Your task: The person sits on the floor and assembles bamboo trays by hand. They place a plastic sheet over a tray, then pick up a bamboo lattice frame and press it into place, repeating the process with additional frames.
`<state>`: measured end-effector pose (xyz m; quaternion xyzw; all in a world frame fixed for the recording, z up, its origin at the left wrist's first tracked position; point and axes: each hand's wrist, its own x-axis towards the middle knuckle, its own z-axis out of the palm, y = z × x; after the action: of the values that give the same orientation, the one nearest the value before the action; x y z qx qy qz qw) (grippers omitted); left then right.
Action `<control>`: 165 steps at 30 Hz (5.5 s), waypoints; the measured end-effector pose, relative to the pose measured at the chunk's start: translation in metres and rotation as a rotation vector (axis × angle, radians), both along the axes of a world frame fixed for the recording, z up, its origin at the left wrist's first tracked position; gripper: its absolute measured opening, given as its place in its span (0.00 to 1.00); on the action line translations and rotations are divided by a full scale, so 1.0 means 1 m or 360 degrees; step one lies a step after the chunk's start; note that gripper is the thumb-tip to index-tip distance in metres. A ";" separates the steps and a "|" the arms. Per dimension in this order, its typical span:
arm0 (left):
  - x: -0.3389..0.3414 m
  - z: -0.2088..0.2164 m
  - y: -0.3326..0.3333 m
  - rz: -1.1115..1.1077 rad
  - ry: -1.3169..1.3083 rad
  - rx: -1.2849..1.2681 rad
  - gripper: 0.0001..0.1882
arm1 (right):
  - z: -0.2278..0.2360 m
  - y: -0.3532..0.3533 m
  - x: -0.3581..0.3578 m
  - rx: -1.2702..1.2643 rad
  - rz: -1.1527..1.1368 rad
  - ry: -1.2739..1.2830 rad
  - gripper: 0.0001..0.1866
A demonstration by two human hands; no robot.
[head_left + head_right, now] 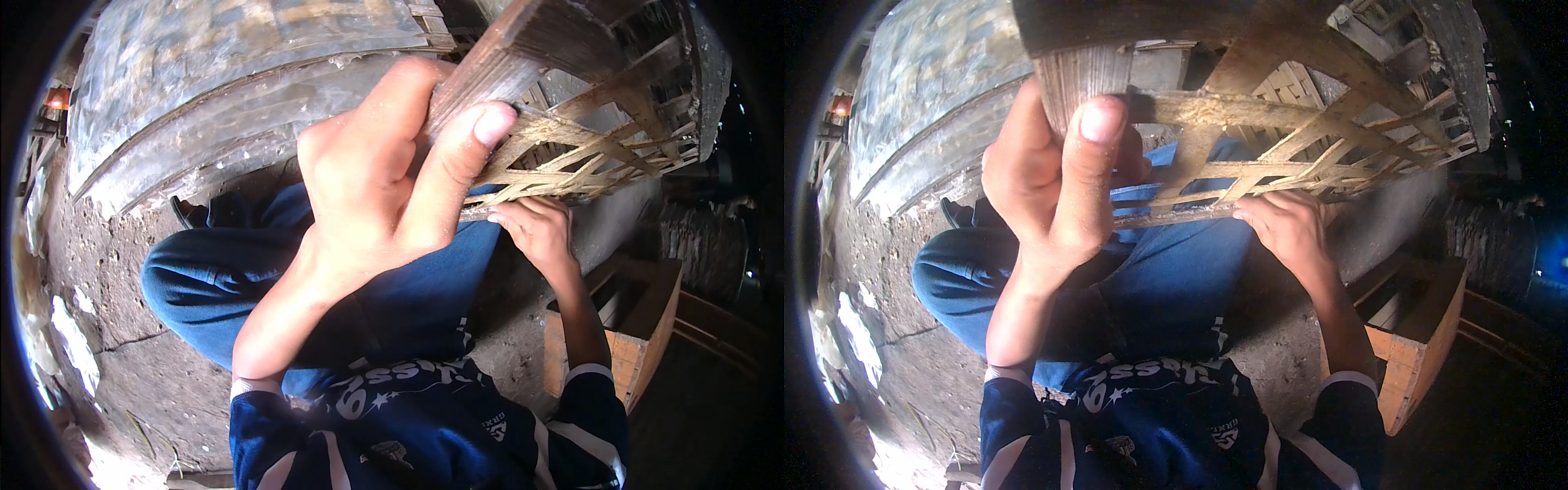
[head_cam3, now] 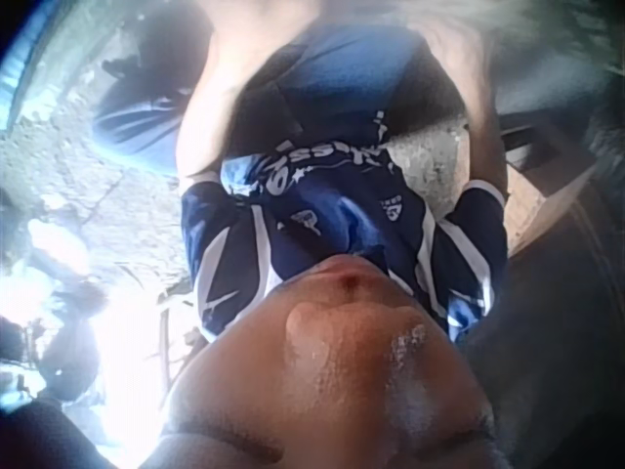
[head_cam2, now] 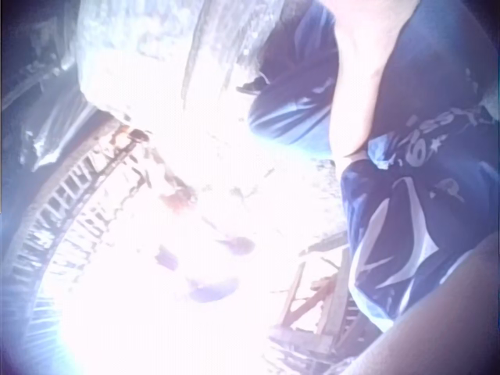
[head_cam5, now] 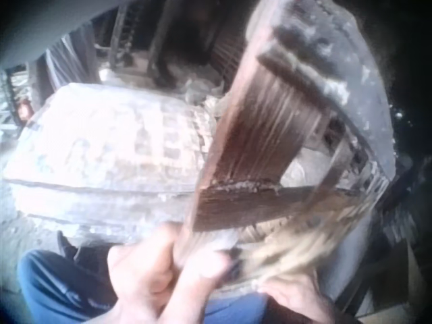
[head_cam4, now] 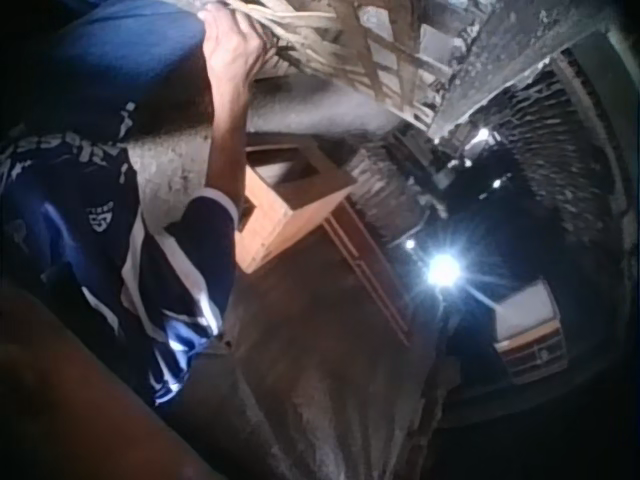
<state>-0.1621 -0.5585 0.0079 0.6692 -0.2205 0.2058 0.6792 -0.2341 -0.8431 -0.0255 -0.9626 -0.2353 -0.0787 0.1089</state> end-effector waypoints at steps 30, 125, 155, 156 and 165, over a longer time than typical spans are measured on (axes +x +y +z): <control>0.001 0.002 -0.011 -0.0003 0.0215 -0.0418 0.10 | -0.042 0.011 -0.042 0.0701 -0.0971 -0.0318 0.06; 0.017 -0.018 0.003 -0.0359 0.0400 -0.1007 0.12 | -0.002 0.018 -0.020 0.0534 -0.0688 -0.0316 0.11; 0.000 -0.011 -0.020 -0.0216 0.0275 -0.0706 0.09 | -0.048 0.006 -0.034 0.0813 -0.1063 -0.0337 0.11; 0.002 -0.013 -0.019 -0.0226 0.0282 -0.0711 0.09 | -0.050 -0.014 -0.040 0.0841 -0.1263 -0.0214 0.12; 0.005 -0.013 -0.020 -0.0225 0.0327 -0.0785 0.11 | -0.047 -0.069 -0.070 0.0429 -0.1584 -0.0359 0.19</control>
<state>-0.1570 -0.5781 -0.0047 0.4839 -0.1400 0.1364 0.8530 -0.3040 -0.9126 -0.0722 -0.9209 0.2523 -0.2537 0.1550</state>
